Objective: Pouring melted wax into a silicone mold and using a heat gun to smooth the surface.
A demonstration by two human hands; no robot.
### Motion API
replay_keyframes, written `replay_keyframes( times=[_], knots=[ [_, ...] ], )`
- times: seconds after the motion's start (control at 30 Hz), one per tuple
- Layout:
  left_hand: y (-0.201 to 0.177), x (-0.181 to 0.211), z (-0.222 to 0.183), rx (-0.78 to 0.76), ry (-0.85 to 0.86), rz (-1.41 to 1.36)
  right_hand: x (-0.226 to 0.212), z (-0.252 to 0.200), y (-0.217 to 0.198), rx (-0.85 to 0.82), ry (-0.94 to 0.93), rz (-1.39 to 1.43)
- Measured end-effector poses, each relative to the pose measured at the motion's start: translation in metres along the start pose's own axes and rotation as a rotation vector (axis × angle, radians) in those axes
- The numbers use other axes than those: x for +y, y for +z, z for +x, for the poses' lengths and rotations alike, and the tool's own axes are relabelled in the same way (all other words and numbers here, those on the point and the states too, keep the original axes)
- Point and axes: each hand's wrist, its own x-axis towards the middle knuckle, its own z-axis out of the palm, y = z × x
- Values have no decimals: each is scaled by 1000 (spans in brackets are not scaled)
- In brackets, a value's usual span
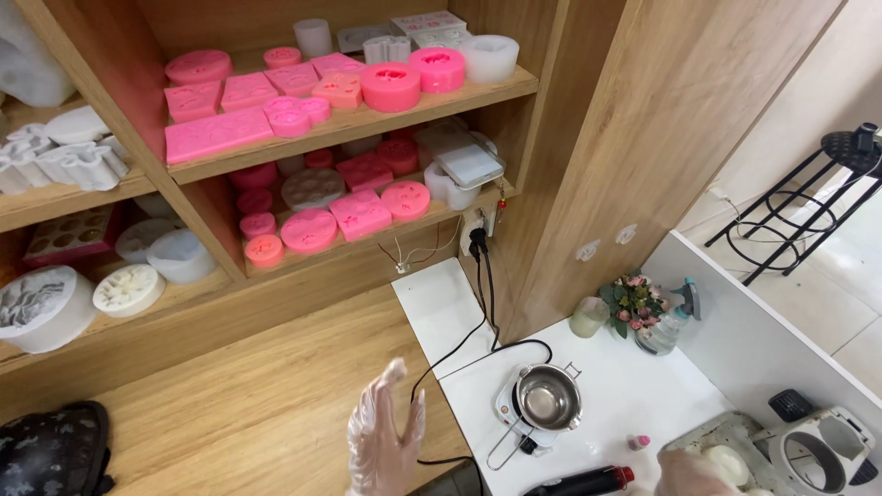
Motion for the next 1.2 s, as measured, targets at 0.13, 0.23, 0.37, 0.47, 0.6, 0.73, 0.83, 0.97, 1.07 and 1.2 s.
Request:
replay_keyframes(
  times=[0.13, 0.23, 0.37, 0.47, 0.6, 0.73, 0.83, 0.97, 1.07, 1.2],
  knots=[
    [-20, 47, 88, 52, 197, -68, -132, 18, -105, 6, -21, 12],
    [-2, 77, 158, 53, 257, 114, -238, 9, -161, 189, -435, 750],
    [49, 74, 236, 196, 393, 189, -344, 40, -227, 214, -557, 1162],
    [78, 64, 274, 179, 343, 258, -372, 103, -263, 302, -455, 1200],
    [92, 66, 283, 139, 254, 252, -379, 134, -288, 309, -339, 1221],
    [92, 69, 285, 64, 220, 277, -383, 128, -307, 273, -388, 1434],
    [94, 72, 282, 30, 223, 233, -391, 117, -317, 306, -369, 1541],
    [75, 87, 255, 142, 307, 126, -391, 124, -324, 341, -368, 1445],
    [40, 96, 215, 157, 380, 64, -388, 128, -327, 346, -322, 1401],
    [7, 87, 159, 127, 503, -82, -370, 138, -321, 281, -354, 1397]
  ],
)
